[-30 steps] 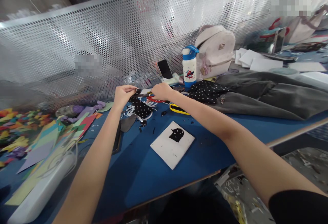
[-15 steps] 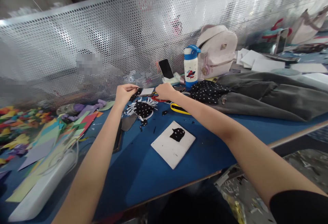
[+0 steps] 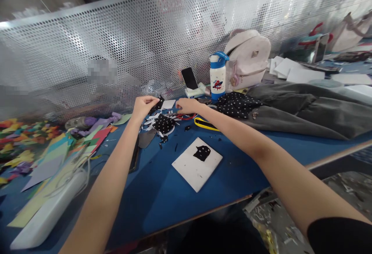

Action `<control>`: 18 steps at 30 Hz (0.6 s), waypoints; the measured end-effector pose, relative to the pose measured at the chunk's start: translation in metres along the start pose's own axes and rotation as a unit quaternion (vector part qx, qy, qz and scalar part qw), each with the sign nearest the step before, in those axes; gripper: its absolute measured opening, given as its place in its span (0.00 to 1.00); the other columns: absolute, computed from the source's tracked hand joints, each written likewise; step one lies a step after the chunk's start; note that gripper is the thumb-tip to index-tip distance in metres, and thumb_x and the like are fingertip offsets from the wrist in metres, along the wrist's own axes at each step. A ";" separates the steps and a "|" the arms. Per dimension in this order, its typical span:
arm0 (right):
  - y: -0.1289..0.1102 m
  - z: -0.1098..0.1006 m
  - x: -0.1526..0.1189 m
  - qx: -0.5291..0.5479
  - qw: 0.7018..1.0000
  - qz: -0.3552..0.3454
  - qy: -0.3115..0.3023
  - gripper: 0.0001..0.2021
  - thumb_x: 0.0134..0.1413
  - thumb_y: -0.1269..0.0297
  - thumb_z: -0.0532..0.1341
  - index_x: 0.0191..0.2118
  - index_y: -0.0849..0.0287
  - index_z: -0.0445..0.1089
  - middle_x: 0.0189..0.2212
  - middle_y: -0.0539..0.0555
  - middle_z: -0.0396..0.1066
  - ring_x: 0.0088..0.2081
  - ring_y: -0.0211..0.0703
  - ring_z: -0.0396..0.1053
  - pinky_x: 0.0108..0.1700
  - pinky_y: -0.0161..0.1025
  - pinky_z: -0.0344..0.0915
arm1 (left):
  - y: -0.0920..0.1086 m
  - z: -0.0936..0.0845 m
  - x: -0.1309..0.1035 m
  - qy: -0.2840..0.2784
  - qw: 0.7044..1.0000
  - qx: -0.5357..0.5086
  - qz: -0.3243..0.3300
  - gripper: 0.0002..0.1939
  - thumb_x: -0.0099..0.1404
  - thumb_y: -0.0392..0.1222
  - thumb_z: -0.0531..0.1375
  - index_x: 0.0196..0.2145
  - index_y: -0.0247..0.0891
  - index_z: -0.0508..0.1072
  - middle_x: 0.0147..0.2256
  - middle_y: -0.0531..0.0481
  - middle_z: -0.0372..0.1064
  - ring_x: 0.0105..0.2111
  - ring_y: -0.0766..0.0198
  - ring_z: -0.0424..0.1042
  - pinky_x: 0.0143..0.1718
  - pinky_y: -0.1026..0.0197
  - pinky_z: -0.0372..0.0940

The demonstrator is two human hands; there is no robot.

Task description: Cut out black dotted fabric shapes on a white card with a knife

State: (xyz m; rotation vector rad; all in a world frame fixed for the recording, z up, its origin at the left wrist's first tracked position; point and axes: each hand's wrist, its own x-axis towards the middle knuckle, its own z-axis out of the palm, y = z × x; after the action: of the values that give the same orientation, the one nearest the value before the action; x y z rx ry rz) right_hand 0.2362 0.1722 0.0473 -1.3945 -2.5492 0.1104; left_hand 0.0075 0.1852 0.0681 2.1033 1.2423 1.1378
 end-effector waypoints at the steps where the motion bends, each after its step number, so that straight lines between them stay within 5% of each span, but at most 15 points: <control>1: -0.003 -0.003 0.002 0.035 0.999 -0.013 0.015 0.17 0.64 0.59 0.60 0.54 0.61 0.67 0.52 0.58 0.69 0.48 0.48 0.71 0.49 0.51 0.71 | 0.000 0.001 0.000 -0.002 1.000 -0.004 -0.001 0.14 0.71 0.45 0.60 0.50 0.35 0.70 0.48 0.45 0.70 0.43 0.58 0.73 0.44 0.51 0.71; 10: -0.018 -0.018 0.013 0.234 0.960 -0.020 0.151 0.12 0.65 0.60 0.59 0.46 0.64 0.70 0.40 0.54 0.73 0.38 0.41 0.73 0.41 0.43 0.73 | 0.012 0.006 -0.001 -0.083 0.996 -0.006 0.017 0.15 0.71 0.45 0.60 0.51 0.34 0.70 0.48 0.44 0.70 0.43 0.58 0.73 0.43 0.51 0.72; 15: -0.025 -0.058 -0.009 0.266 0.945 -0.056 0.179 0.06 0.62 0.67 0.60 0.38 0.66 0.70 0.32 0.54 0.74 0.35 0.38 0.73 0.41 0.38 0.71 | 0.036 0.010 -0.014 -0.137 0.990 -0.005 0.046 0.15 0.71 0.45 0.60 0.51 0.34 0.70 0.48 0.44 0.70 0.44 0.58 0.73 0.44 0.51 0.71; 18: -0.032 -0.086 -0.033 0.276 0.947 -0.093 0.136 0.06 0.58 0.66 0.63 0.35 0.64 0.70 0.30 0.52 0.74 0.33 0.38 0.72 0.40 0.37 0.70 | 0.053 0.015 -0.039 -0.180 0.981 0.004 0.065 0.13 0.71 0.45 0.60 0.48 0.34 0.71 0.46 0.45 0.71 0.43 0.58 0.74 0.44 0.51 0.71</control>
State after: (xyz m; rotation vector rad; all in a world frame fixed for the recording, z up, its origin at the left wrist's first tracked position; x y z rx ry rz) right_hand 0.2478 0.1230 0.1307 -0.8830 -2.1679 0.5171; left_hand 0.0364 0.1251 0.0810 2.2957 0.9538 0.7536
